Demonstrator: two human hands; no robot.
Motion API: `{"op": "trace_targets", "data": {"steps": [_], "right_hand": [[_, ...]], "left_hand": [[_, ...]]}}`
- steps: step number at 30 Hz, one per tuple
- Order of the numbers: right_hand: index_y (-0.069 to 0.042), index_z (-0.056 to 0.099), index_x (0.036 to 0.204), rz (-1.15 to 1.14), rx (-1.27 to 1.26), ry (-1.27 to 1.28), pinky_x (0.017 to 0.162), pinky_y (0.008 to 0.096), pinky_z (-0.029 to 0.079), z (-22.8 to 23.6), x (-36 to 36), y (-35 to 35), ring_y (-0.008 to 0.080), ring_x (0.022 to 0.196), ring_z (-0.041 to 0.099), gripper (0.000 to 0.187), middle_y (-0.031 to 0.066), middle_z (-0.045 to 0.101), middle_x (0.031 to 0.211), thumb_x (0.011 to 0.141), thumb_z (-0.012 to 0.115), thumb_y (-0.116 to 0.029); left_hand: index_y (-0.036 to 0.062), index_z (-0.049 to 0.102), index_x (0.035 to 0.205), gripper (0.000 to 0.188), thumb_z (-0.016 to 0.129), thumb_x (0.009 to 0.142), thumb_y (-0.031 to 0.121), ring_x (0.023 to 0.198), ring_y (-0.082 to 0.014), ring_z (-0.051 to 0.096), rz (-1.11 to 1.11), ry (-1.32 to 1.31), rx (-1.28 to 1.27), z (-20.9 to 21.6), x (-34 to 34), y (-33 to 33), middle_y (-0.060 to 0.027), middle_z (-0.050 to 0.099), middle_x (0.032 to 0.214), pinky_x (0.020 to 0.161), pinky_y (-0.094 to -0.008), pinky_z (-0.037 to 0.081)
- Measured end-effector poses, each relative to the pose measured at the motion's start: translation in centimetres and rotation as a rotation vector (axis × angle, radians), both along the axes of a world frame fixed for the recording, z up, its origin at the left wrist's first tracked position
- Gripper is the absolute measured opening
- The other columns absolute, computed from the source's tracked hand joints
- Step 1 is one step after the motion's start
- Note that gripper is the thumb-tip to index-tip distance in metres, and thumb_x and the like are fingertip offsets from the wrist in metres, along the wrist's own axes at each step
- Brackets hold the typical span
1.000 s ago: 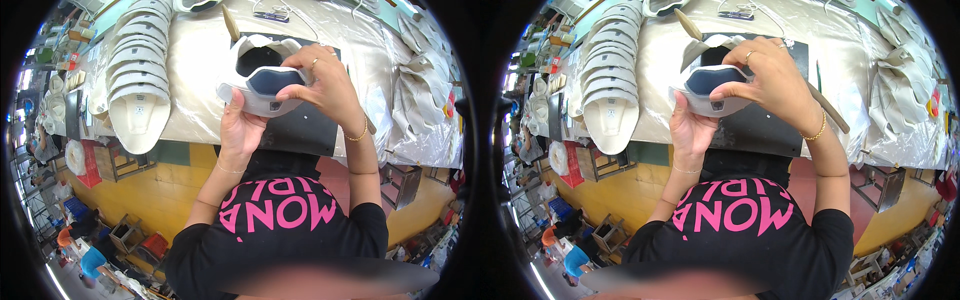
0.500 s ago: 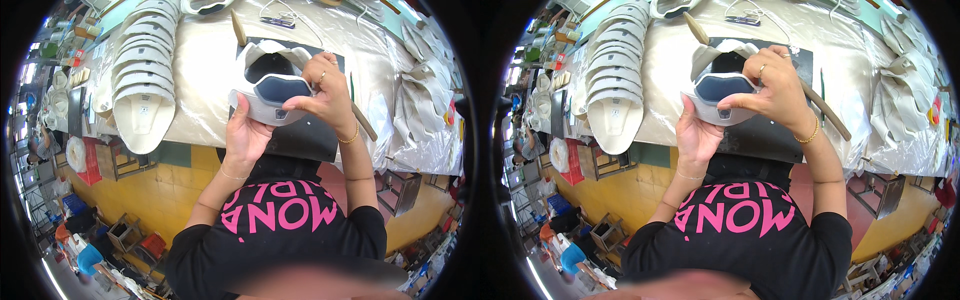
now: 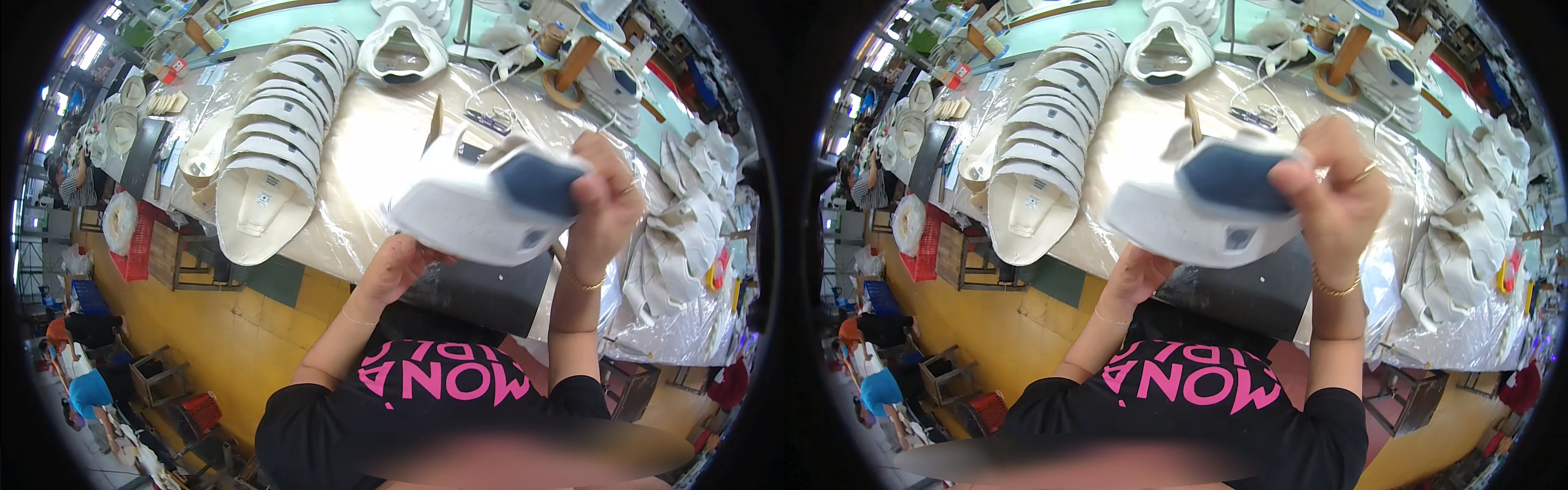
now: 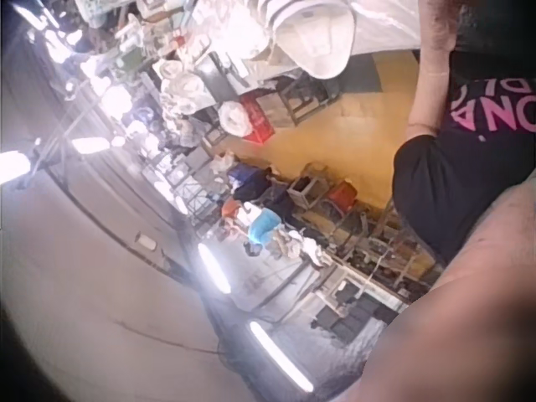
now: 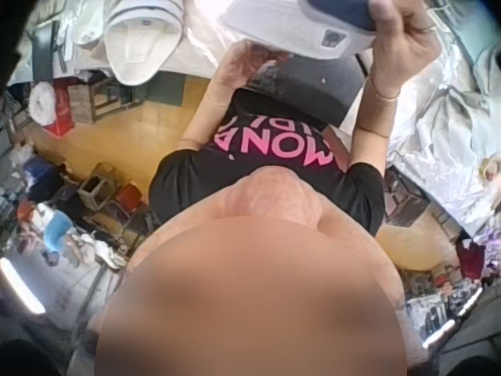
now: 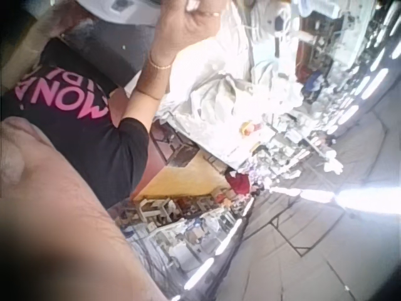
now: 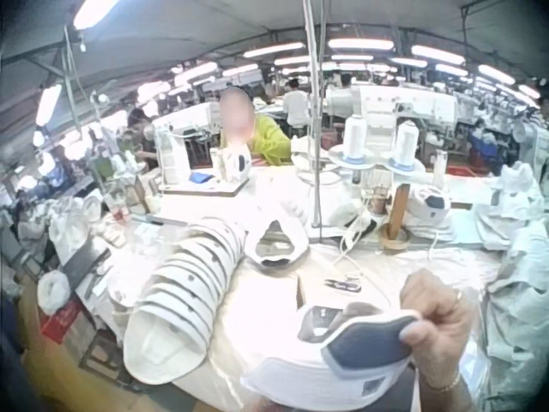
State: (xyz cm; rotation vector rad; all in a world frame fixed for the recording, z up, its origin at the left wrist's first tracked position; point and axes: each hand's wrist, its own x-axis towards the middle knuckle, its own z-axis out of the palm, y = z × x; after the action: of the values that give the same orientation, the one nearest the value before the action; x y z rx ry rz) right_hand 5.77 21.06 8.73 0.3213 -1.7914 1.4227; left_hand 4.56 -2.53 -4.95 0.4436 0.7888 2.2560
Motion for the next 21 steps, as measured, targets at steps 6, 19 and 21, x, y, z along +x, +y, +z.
{"op": "trace_targets", "data": {"steps": [6,19,21], "right_hand": [[0.000,0.066,0.081,-0.002,0.066,0.603,0.073,0.0250,0.043,4.7,-10.3,-0.2,0.0150,0.079,0.058,0.020,0.0077,0.066,0.083,0.081,0.079,-0.016],[-0.015,0.062,0.080,-0.243,1.049,-0.017,0.088,0.0450,0.038,-16.1,-28.4,-1.5,0.0203,0.093,0.058,0.029,-0.0019,0.061,0.085,0.077,0.074,-0.042],[-0.015,0.061,0.080,-0.279,1.006,0.028,0.086,0.0434,0.039,-16.8,-28.5,-1.0,0.0212,0.092,0.057,0.031,-0.0009,0.060,0.085,0.077,0.074,-0.043]], "left_hand": [[-0.0016,0.070,0.101,0.021,0.059,0.099,0.017,0.095,-0.0147,0.064,0.406,0.211,-0.610,-4.6,-2.3,1.3,-0.0061,0.070,0.099,0.087,-0.0275,0.048],[-0.0030,0.069,0.097,0.016,0.062,0.095,0.011,0.083,-0.0188,0.066,0.594,0.591,-0.776,-5.9,-1.9,1.6,-0.0112,0.070,0.090,0.077,-0.0286,0.050],[-0.0025,0.070,0.096,0.019,0.060,0.098,0.013,0.085,-0.0140,0.064,0.462,0.366,-0.776,-5.3,-2.4,1.3,-0.0078,0.070,0.091,0.078,-0.0280,0.050]]}}
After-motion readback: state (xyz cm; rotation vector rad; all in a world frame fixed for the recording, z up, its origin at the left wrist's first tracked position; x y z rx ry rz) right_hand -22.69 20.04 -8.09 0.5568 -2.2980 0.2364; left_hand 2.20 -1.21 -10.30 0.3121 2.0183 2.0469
